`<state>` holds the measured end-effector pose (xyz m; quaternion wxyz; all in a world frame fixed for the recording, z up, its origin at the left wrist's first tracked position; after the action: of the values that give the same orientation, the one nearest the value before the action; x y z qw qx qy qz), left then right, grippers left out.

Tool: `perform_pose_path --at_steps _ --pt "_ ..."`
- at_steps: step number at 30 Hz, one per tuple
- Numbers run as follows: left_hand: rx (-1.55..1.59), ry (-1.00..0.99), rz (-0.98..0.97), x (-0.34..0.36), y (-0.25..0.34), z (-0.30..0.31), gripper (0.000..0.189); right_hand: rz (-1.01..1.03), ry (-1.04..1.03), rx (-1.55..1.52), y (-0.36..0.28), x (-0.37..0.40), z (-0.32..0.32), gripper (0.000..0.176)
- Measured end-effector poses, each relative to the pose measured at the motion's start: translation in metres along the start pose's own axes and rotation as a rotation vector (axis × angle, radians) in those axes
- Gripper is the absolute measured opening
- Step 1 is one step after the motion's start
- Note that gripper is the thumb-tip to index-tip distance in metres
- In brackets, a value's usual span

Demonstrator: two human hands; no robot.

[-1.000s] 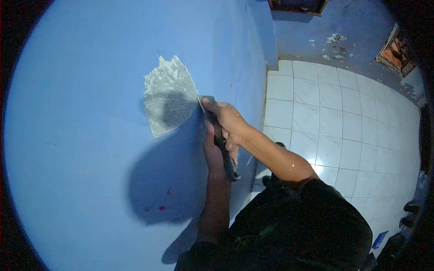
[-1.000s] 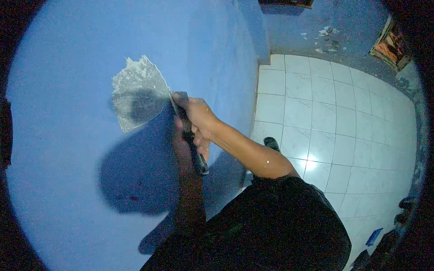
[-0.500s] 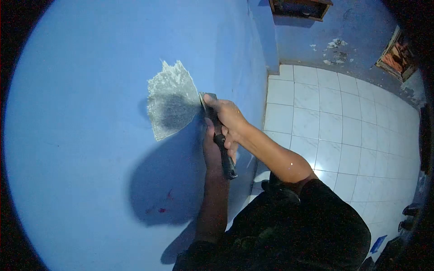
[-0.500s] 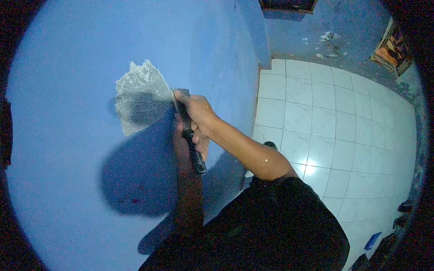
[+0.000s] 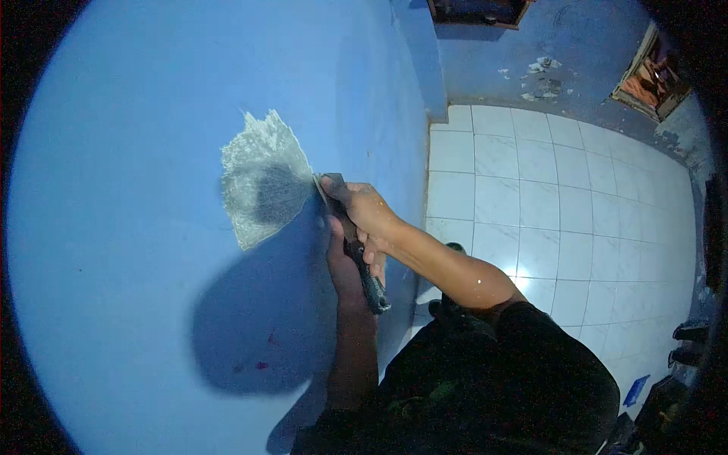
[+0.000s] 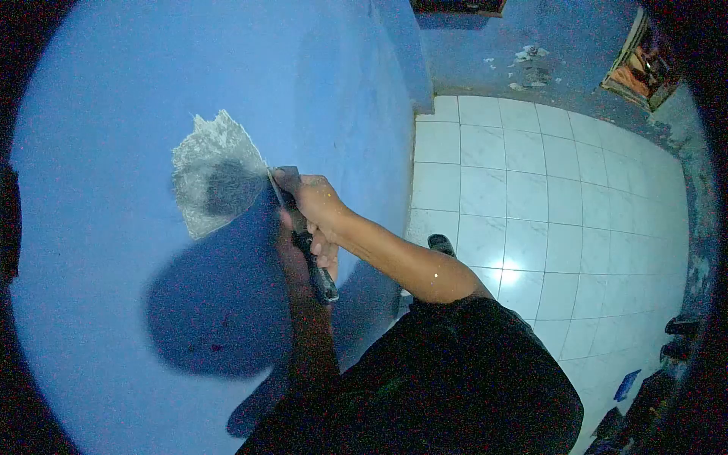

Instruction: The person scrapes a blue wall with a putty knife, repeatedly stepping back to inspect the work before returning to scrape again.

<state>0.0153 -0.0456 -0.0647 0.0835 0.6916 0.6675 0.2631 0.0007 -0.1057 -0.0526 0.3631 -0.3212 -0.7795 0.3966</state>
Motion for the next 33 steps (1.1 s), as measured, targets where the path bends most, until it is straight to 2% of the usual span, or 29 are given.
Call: perform_pose_path --at_steps 2,5,6,10,13,15,18,21,25,28,30,33 --pt "0.014 -0.111 0.037 0.0 -0.002 -0.003 0.044 -0.028 -0.038 -0.023 -0.004 0.007 -0.003 0.039" --pt "-0.025 -0.045 0.092 0.005 -0.006 0.001 0.044 -0.049 -0.003 -0.103 0.012 -0.003 -0.002 0.039" --pt "-0.055 0.003 0.0 0.004 -0.001 0.004 0.043 -0.05 -0.007 -0.058 0.011 0.001 0.001 0.04" --pt "-0.036 -0.09 0.056 0.002 -0.002 -0.005 0.044 0.012 0.003 -0.057 0.001 0.001 0.0 0.04" --pt "-0.057 -0.048 0.03 0.006 -0.001 0.0 0.044 0.005 -0.005 -0.024 -0.002 0.009 -0.001 0.039" --pt "-0.15 0.064 -0.019 0.009 0.001 0.006 0.044 0.012 -0.023 -0.01 -0.001 0.008 0.0 0.039" --pt "-0.049 -0.04 -0.036 0.006 -0.002 -0.006 0.044 -0.025 0.003 0.011 0.002 0.011 -0.001 0.041" --pt "0.006 0.007 0.064 0.004 -0.001 0.004 0.043 -0.003 0.037 -0.025 -0.008 0.011 -0.004 0.041" --pt "-0.127 0.098 -0.015 0.012 0.002 0.009 0.043 -0.098 -0.053 -0.109 0.008 0.012 -0.005 0.041" --pt "-0.14 0.006 -0.007 0.007 0.0 -0.007 0.042 -0.062 -0.026 -0.01 -0.003 0.014 -0.004 0.041" --pt "-0.007 0.191 -0.076 0.006 0.005 0.008 0.041 -0.025 0.078 0.023 -0.009 0.015 -0.001 0.041" --pt "-0.119 0.175 -0.11 0.012 0.009 -0.004 0.04 -0.071 0.071 0.027 0.003 0.009 0.003 0.041"
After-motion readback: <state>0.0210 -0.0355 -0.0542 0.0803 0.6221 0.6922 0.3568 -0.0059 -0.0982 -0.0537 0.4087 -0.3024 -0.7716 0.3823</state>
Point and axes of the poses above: each hand's wrist, its own x-axis away from the middle knuckle, its own z-axis out of the back of the hand, y = z × x, the point moved 9 cm from there along -x, towards the middle knuckle, and after that the axes turned 5 degrees about x, right-handed, at the moved point
